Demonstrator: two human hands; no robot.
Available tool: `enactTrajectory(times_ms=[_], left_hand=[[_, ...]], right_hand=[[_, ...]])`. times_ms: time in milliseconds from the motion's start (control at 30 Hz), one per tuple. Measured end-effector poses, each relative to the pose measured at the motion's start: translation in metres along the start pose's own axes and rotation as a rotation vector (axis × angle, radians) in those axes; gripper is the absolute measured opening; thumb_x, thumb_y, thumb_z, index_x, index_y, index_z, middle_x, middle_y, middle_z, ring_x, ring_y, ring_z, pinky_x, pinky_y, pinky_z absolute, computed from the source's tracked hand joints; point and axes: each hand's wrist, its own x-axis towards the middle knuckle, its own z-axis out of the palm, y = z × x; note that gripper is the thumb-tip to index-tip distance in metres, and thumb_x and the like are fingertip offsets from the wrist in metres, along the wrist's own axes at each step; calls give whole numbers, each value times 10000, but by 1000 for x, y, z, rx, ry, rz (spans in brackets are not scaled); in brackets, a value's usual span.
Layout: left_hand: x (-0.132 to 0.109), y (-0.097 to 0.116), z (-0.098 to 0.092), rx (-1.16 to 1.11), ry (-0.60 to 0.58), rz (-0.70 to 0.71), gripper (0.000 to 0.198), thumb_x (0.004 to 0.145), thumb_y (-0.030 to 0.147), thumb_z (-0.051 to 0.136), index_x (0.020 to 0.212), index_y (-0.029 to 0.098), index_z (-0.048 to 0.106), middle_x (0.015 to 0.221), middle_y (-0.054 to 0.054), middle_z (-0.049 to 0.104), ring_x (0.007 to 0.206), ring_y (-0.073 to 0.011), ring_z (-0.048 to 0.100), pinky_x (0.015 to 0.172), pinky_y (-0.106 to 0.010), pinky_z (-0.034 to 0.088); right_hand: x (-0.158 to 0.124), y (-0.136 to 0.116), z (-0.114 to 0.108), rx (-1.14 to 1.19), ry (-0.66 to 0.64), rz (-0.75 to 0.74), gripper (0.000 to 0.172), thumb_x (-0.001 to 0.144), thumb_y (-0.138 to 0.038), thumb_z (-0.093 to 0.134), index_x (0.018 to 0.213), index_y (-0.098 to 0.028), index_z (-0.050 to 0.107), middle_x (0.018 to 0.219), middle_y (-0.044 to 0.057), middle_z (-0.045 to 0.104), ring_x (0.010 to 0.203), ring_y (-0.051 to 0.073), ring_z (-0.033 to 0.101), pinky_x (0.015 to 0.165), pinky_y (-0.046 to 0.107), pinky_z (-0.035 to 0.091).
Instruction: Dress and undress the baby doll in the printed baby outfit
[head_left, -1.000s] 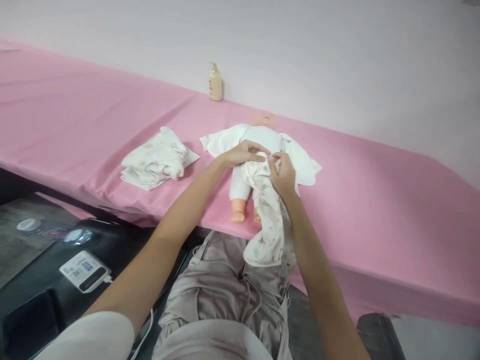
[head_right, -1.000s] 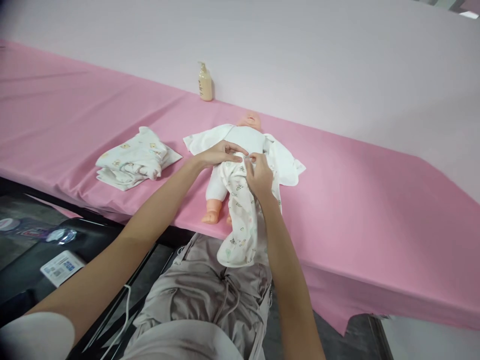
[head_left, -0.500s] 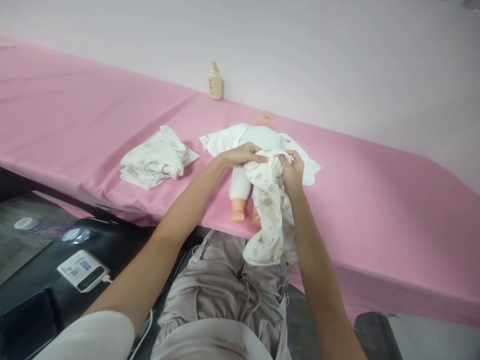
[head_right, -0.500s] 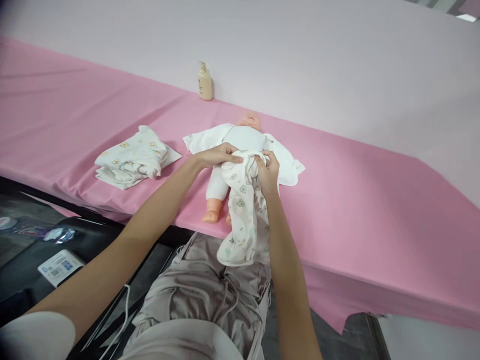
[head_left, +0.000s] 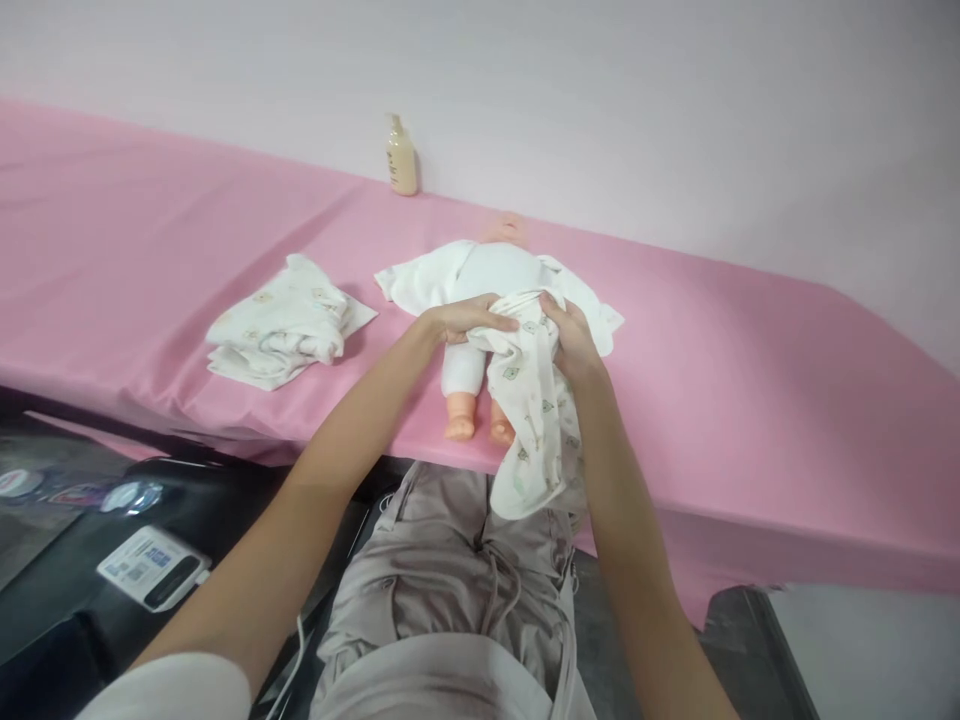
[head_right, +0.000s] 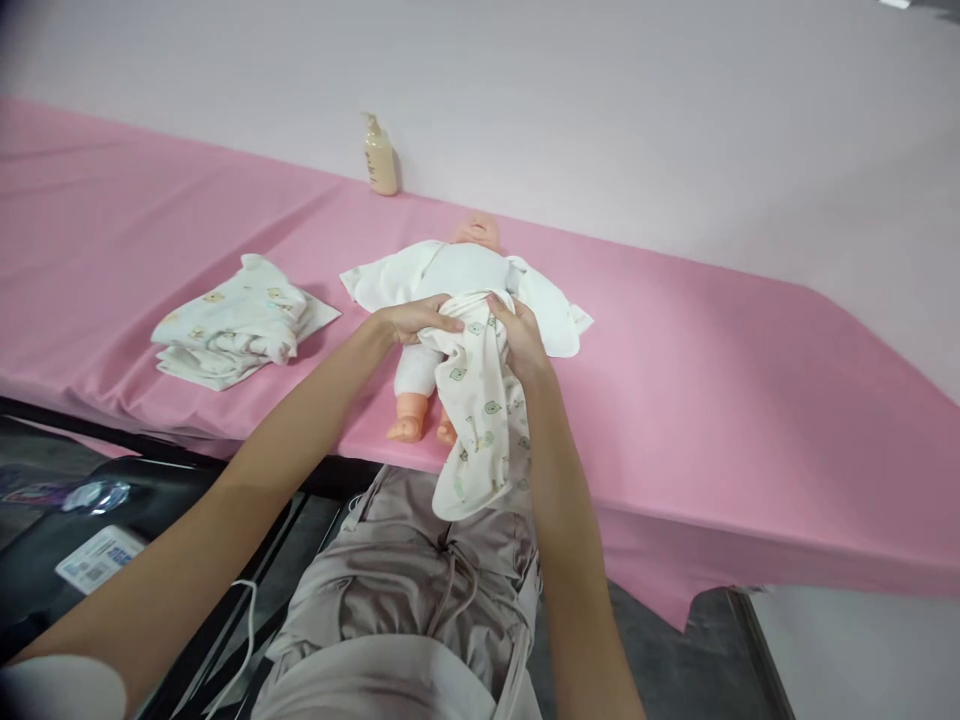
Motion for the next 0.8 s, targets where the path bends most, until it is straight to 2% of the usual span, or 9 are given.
enactTrajectory(times_ms=[133, 200, 267, 400, 467, 533, 600, 667, 800], left_hand=[[6, -6, -5, -173, 116, 197, 296, 803, 296, 661, 988, 66, 653, 912, -131, 724, 943, -238, 694, 944, -359, 516], [9, -8, -6, -214, 134, 219, 301, 860, 322, 576, 990, 60, 649, 940, -147, 719, 1017, -255, 673, 994, -379, 489], [11, -9, -5, -229, 133, 212, 331, 883, 351, 528, 990, 63, 651, 953, -152, 717, 1058, -264, 656, 1009, -386, 480], [10, -8, -3, -210, 143, 202, 416, 883, 445, 508, 1036, 85, 652, 1001, -145, 708, 1115, -265, 626, 989, -367, 501], [7, -5, -2, -143, 162, 157, 434, 841, 461, 583, 1067, 97, 650, 1000, -150, 702, 1123, -272, 619, 916, -344, 540], [4, -2, 0, -27, 153, 65, 453, 760, 397, 711, 1105, 112, 645, 987, -152, 700, 1101, -280, 629, 802, -318, 569], [2, 1, 2, 71, 104, -31, 529, 672, 269, 801, 1147, 113, 629, 983, -148, 706, 1046, -279, 655, 749, -303, 575], [1, 1, 5, 70, 55, -64, 568, 649, 178, 808, 1175, 94, 611, 990, -145, 716, 992, -264, 678, 797, -309, 575], [5, -4, 4, -180, 54, 43, 377, 839, 215, 622, 1177, 48, 602, 1009, -165, 720, 988, -247, 688, 957, -357, 524]], right_hand=[[-9, -7, 0, -45, -162, 97, 503, 671, -540, 734, 1026, -202, 620, 930, 56, 688, 917, 241, 658, 776, 390, 567], [-14, -10, -2, -107, -273, 123, 553, 626, -481, 792, 1073, -207, 617, 988, 58, 688, 924, 241, 658, 769, 385, 568], [-15, -10, -4, -131, -314, 104, 590, 587, -433, 827, 1087, -205, 612, 1054, 65, 681, 962, 245, 650, 794, 386, 564], [-5, -5, -5, 8, -118, -52, 538, 613, -495, 774, 1028, -199, 602, 1092, 64, 673, 1032, 233, 630, 879, 385, 541], [1, -3, -6, 60, -17, -98, 531, 630, -526, 733, 1022, -201, 585, 1072, 57, 676, 1030, 223, 629, 887, 381, 537], [5, -2, -8, 74, 29, -92, 539, 644, -550, 697, 1033, -198, 572, 1048, 53, 679, 1018, 219, 632, 876, 382, 539], [6, -2, -10, 73, 36, -67, 552, 657, -576, 670, 1043, -195, 566, 1040, 53, 680, 1014, 222, 633, 870, 386, 540], [4, -3, -11, 59, 20, -54, 569, 676, -605, 645, 1061, -194, 565, 1063, 59, 675, 1034, 228, 629, 891, 387, 532], [-6, -9, -11, -40, -106, -22, 625, 647, -579, 718, 1129, -212, 566, 1151, 54, 652, 1132, 238, 592, 976, 371, 493]])
